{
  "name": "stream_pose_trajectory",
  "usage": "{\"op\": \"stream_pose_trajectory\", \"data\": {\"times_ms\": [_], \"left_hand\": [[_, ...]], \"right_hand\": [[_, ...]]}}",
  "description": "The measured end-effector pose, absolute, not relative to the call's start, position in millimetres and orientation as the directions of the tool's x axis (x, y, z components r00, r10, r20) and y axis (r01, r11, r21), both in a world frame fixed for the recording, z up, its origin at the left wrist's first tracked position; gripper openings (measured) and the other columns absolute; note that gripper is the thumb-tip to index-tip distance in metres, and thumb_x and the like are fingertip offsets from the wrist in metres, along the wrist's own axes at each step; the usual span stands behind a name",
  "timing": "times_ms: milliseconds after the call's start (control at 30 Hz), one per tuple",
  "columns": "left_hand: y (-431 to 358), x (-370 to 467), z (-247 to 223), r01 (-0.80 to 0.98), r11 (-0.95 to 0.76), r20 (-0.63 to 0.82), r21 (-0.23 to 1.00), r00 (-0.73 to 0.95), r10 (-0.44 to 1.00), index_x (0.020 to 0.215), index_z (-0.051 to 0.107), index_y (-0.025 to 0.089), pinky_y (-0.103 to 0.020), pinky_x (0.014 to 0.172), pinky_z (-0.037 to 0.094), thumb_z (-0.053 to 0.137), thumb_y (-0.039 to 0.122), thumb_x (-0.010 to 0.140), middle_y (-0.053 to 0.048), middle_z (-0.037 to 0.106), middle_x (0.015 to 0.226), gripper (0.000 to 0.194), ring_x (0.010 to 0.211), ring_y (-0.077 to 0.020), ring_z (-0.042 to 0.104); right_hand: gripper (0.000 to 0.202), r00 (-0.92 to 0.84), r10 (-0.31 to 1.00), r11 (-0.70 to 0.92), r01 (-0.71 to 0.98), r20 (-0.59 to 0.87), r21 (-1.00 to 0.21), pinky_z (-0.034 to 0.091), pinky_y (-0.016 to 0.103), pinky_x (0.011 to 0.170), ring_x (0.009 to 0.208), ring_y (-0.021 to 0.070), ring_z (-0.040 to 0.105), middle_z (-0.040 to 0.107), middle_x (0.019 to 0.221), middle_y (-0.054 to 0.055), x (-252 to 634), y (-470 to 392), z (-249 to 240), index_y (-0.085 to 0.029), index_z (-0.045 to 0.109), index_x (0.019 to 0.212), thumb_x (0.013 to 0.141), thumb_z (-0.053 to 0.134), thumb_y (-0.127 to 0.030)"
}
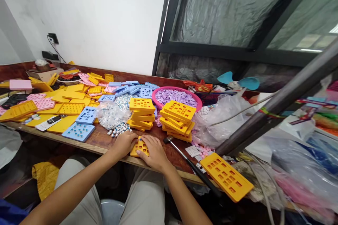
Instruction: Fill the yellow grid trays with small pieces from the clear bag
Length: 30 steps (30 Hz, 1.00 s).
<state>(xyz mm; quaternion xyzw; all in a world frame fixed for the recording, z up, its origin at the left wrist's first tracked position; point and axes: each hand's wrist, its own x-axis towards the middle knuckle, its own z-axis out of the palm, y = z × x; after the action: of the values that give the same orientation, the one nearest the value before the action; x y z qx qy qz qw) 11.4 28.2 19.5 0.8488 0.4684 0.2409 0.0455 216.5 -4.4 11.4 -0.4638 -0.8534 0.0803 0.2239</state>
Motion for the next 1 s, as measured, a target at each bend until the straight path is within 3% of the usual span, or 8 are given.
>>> {"op": "stream_pose_trajectory", "data": {"times_ms": [167, 367, 467, 567, 667, 733, 867, 1000], "left_hand": [[5, 11, 18, 0.796, -0.582, 0.335, 0.163, 0.511, 0.792, 0.110, 0.068, 0.018, -0.034, 0.085, 0.054, 0.043, 0.028, 0.103, -0.010, 0.067, 0.110, 0.028, 0.106, -0.0240, 0.060], [-10, 13, 16, 0.743, -0.665, 0.300, 0.083, 0.617, 0.727, 0.129, 0.058, 0.010, -0.042, 0.095, 0.054, 0.045, 0.032, 0.097, -0.020, 0.057, 0.133, 0.041, 0.128, -0.0320, 0.048], [-8, 14, 18, 0.728, -0.666, 0.295, 0.160, 0.609, 0.737, 0.129, 0.059, 0.011, -0.043, 0.098, 0.052, 0.049, 0.033, 0.096, -0.020, 0.059, 0.130, 0.041, 0.125, -0.0331, 0.050], [-1, -7, 19, 0.682, -0.648, 0.380, 0.340, 0.530, 0.758, 0.127, 0.061, 0.019, -0.040, 0.101, 0.050, 0.054, 0.036, 0.097, -0.015, 0.063, 0.125, 0.036, 0.119, -0.0284, 0.056], [11, -51, 16, 0.725, -0.500, 0.494, 0.473, 0.252, 0.832, 0.121, 0.066, 0.022, -0.041, 0.102, 0.048, 0.054, 0.026, 0.097, -0.011, 0.064, 0.120, 0.027, 0.115, -0.0261, 0.058], [19, -82, 12, 0.788, -0.371, 0.484, 0.491, 0.107, 0.868, 0.108, 0.070, 0.021, -0.041, 0.097, 0.049, 0.056, 0.020, 0.094, -0.010, 0.066, 0.108, 0.020, 0.108, -0.0265, 0.059], [27, -118, 5, 0.755, -0.383, 0.412, 0.532, 0.164, 0.896, 0.110, 0.072, 0.024, -0.033, 0.089, 0.052, 0.063, 0.021, 0.091, -0.006, 0.066, 0.106, 0.021, 0.100, -0.0223, 0.064], [29, -118, 1, 0.728, -0.415, 0.406, 0.546, 0.203, 0.891, 0.116, 0.072, 0.025, -0.031, 0.087, 0.052, 0.066, 0.025, 0.092, -0.005, 0.066, 0.106, 0.025, 0.097, -0.0209, 0.065]], "right_hand": [[0.062, -0.481, 0.817, 0.571, 0.754, 0.319, -0.325, 0.033, 0.050, 0.118, 0.141, 0.0290, 0.044, 0.051, 0.152, 0.012, 218, -4, 8, -0.019, 0.051, 0.147, 0.099, 0.050, -0.058], [0.064, -0.516, 0.798, 0.597, 0.748, 0.313, -0.289, 0.032, 0.051, 0.119, 0.142, 0.0305, 0.043, 0.049, 0.154, 0.013, 219, -1, 5, -0.019, 0.048, 0.150, 0.099, 0.050, -0.057], [0.059, -0.505, 0.807, 0.586, 0.746, 0.306, -0.315, 0.035, 0.052, 0.116, 0.140, 0.0312, 0.045, 0.051, 0.153, 0.012, 220, 1, 5, -0.023, 0.049, 0.149, 0.100, 0.048, -0.056], [0.051, -0.467, 0.832, 0.550, 0.763, 0.298, -0.339, 0.038, 0.053, 0.113, 0.136, 0.0316, 0.049, 0.055, 0.148, 0.011, 217, 2, 10, -0.025, 0.054, 0.145, 0.102, 0.044, -0.051], [0.044, -0.450, 0.834, 0.543, 0.772, 0.318, -0.331, 0.042, 0.050, 0.107, 0.127, 0.0313, 0.055, 0.061, 0.138, 0.012, 199, 8, 22, -0.024, 0.058, 0.139, 0.102, 0.045, -0.044], [0.037, -0.481, 0.809, 0.579, 0.753, 0.338, -0.313, 0.044, 0.047, 0.103, 0.121, 0.0304, 0.058, 0.065, 0.131, 0.013, 178, 16, 31, -0.023, 0.063, 0.131, 0.102, 0.047, -0.038], [0.022, -0.593, 0.762, 0.647, 0.706, 0.261, -0.287, 0.047, 0.038, 0.094, 0.108, 0.0267, 0.063, 0.070, 0.115, 0.010, 127, 41, 44, -0.023, 0.068, 0.117, 0.099, 0.056, -0.029], [0.014, -0.568, 0.810, 0.587, 0.780, 0.147, -0.215, 0.048, 0.034, 0.086, 0.101, 0.0266, 0.067, 0.072, 0.107, 0.009, 92, 62, 42, -0.022, 0.069, 0.106, 0.092, 0.067, -0.027]]}}
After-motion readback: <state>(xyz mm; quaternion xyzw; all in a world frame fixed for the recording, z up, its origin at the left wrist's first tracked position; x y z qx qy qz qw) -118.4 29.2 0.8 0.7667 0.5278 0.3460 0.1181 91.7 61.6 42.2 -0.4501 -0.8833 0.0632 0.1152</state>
